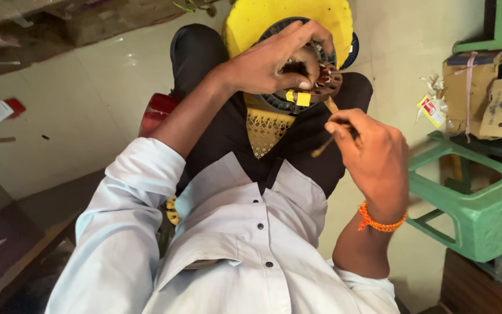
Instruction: The person sits on a chair with an electric motor stator on their lap and inserts small wooden wedge strips into the slots between the copper windings, pressing each wedge down by hand and working around the stator slot by slot.
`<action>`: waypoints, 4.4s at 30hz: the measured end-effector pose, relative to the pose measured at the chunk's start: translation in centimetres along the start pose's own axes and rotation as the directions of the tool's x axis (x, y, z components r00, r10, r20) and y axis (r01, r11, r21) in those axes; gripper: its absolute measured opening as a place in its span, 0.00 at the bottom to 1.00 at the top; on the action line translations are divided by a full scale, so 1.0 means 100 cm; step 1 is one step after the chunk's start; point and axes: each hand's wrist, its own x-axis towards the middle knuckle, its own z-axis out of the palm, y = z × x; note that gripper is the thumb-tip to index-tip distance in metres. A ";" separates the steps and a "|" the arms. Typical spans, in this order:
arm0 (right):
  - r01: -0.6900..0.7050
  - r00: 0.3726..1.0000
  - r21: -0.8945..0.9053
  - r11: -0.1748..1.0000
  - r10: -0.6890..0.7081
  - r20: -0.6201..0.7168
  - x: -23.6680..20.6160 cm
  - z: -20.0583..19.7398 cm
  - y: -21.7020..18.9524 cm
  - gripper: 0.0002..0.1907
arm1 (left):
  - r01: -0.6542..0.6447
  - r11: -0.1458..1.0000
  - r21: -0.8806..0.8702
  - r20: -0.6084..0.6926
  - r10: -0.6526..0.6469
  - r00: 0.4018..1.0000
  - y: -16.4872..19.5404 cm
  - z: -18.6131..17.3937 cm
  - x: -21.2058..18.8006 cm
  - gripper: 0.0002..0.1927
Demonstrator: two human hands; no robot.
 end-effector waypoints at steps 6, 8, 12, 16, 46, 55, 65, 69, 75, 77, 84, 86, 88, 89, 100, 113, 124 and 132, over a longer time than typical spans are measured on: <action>0.010 0.994 0.121 0.993 0.004 -0.112 -0.015 0.020 -0.010 0.08 | 0.016 0.996 0.084 0.017 -0.017 1.000 0.004 -0.005 -0.004 0.24; 0.123 0.980 0.219 0.968 -0.084 -0.179 -0.019 0.029 -0.010 0.07 | 0.022 0.993 0.112 0.027 -0.026 0.999 0.002 -0.005 -0.002 0.21; 0.231 0.955 0.226 0.947 -0.176 -0.239 -0.015 0.043 -0.002 0.06 | -0.015 0.993 0.119 0.016 0.014 1.000 -0.001 -0.002 -0.003 0.19; 0.279 0.937 0.223 0.934 -0.214 -0.278 -0.016 0.064 0.004 0.06 | -0.011 0.989 0.147 0.027 0.007 1.000 -0.003 -0.001 -0.004 0.17; 0.186 0.969 0.703 0.687 -0.009 -0.248 -0.021 0.112 0.042 0.06 | -0.044 0.996 0.083 0.049 0.040 0.998 0.000 0.008 -0.020 0.28; 0.073 0.997 0.664 0.744 -0.033 -0.073 -0.016 0.102 0.043 0.07 | 0.004 0.992 0.124 0.031 -0.008 0.999 -0.003 0.014 -0.019 0.28; 0.119 0.976 0.551 0.826 0.006 -0.219 -0.011 0.170 0.077 0.09 | -0.046 0.871 0.488 -0.194 0.160 0.968 0.023 0.042 -0.024 0.31; 0.063 0.966 0.629 0.775 0.112 -0.234 -0.012 0.178 0.102 0.09 | 0.123 0.790 0.601 -0.240 0.031 0.970 0.022 0.062 -0.032 0.35; 0.167 0.923 0.523 0.836 0.054 -0.382 -0.013 0.141 0.118 0.07 | 0.116 0.772 0.625 -0.334 0.130 0.934 0.008 0.074 -0.035 0.36; 0.084 0.935 0.490 0.868 0.102 -0.341 -0.013 0.123 0.117 0.06 | 0.087 0.791 0.606 -0.346 0.164 0.924 0.005 0.074 -0.035 0.36; 0.403 0.869 0.398 0.824 -0.208 -0.449 0.017 0.070 0.113 0.08 | 0.036 0.764 0.644 -0.311 0.219 0.925 0.001 0.072 -0.037 0.36; 0.412 0.854 0.319 0.854 -0.239 -0.462 0.029 0.065 0.109 0.08 | 0.032 0.760 0.649 -0.307 0.224 0.925 -0.001 0.072 -0.036 0.36; 0.494 0.821 0.332 0.803 -0.305 -0.483 0.043 0.064 0.105 0.10 | 0.029 0.760 0.650 -0.314 0.233 0.921 -0.004 0.073 -0.035 0.34; 0.535 0.802 0.339 0.774 -0.339 -0.491 0.049 0.064 0.103 0.11 | 0.029 0.764 0.645 -0.321 0.237 0.917 -0.005 0.073 -0.034 0.34; 0.617 0.776 0.386 0.686 -0.447 -0.446 0.105 0.077 0.091 0.15 | 0.052 0.795 0.604 -0.354 0.209 0.912 -0.001 0.074 -0.032 0.29; 0.760 0.649 0.223 0.610 -0.694 -0.312 0.157 0.075 0.089 0.05 | 0.013 0.950 -0.311 -0.516 -0.180 0.838 0.004 0.063 -0.027 0.22; 0.745 0.640 0.023 0.667 -0.704 -0.307 0.126 0.049 0.077 0.07 | 0.149 0.842 -0.519 -0.192 -0.285 0.939 -0.012 0.038 -0.012 0.36; 0.458 0.889 0.203 0.866 -0.444 -0.111 0.070 0.016 0.097 0.06 | 0.109 0.970 -0.216 -0.082 -0.130 0.988 -0.018 0.018 -0.011 0.45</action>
